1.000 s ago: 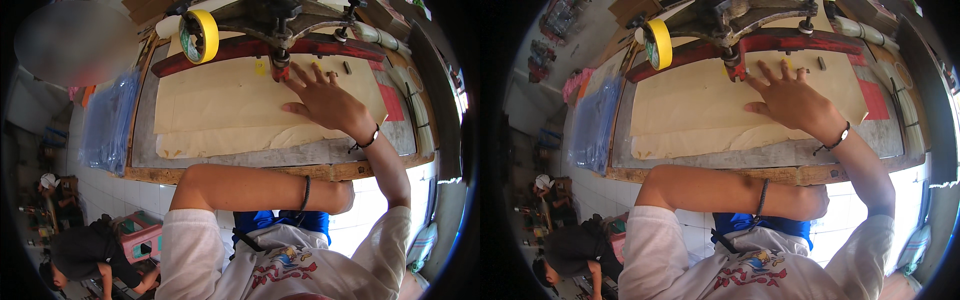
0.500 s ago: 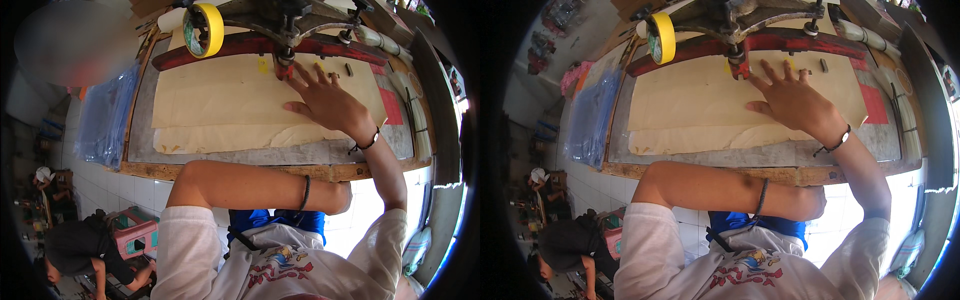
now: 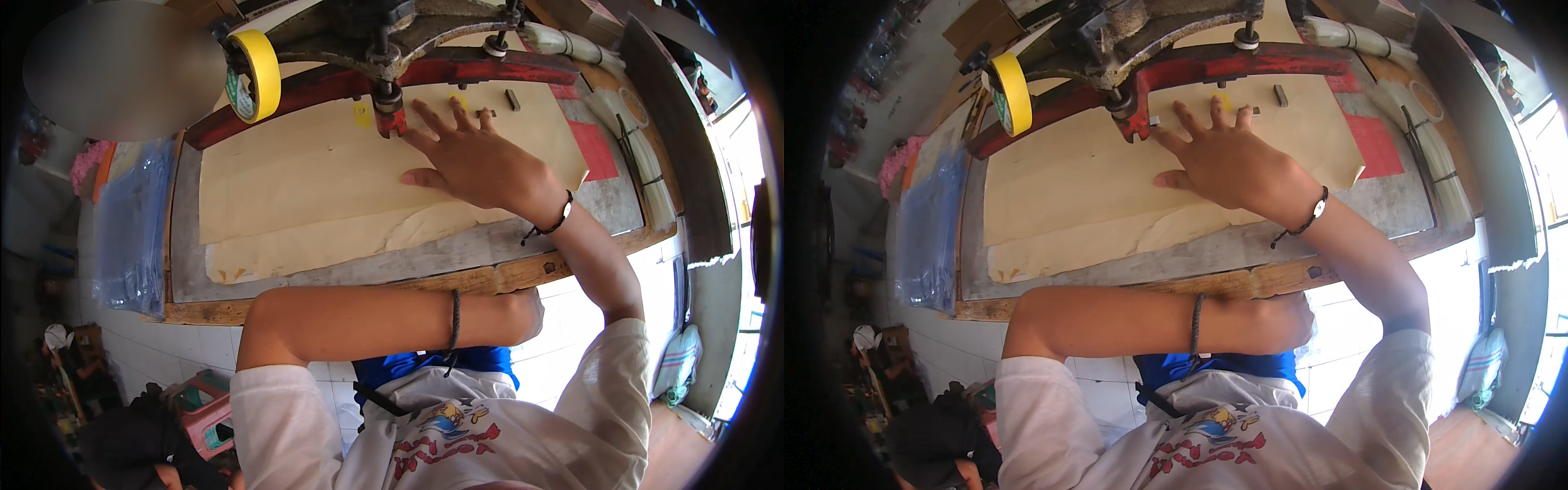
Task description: The person holds up a plastic bag, uses a heat press machine on a workbench to seal plastic sheets, and then handles another plastic bag.
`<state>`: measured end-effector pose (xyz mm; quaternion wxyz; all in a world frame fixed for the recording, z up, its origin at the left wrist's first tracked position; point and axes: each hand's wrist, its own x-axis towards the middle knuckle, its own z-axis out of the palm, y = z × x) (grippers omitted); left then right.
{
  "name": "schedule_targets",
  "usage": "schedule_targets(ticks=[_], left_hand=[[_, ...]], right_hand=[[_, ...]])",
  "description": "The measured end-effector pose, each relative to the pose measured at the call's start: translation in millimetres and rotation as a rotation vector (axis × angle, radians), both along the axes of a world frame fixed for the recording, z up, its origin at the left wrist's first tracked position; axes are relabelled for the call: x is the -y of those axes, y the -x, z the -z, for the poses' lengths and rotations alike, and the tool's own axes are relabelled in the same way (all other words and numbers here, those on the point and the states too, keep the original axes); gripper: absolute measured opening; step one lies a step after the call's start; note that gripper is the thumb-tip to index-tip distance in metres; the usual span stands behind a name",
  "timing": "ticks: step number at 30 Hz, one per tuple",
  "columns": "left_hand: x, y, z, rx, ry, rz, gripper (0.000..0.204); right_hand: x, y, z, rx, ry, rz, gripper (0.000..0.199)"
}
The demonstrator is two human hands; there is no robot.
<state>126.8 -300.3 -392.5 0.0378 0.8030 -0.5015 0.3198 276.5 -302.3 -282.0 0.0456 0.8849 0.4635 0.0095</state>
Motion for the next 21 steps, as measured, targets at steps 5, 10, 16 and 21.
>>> schedule_targets(ticks=[5,10,16,21], left_hand=[[1,1,9,-0.033,0.001,0.027,0.012],[3,0,-1,-0.115,-0.207,0.065,0.012],[-1,1,-2,0.026,-0.162,0.000,0.012],[-4,3,-8,0.106,0.010,-0.105,0.011]], right_hand=[[-1,2,-1,0.010,-0.008,-0.006,0.070],[0,1,-1,0.005,-0.013,-0.010,0.070],[-1,2,1,0.050,-0.030,-0.021,0.071],[1,3,1,0.070,-0.041,-0.023,0.071]])
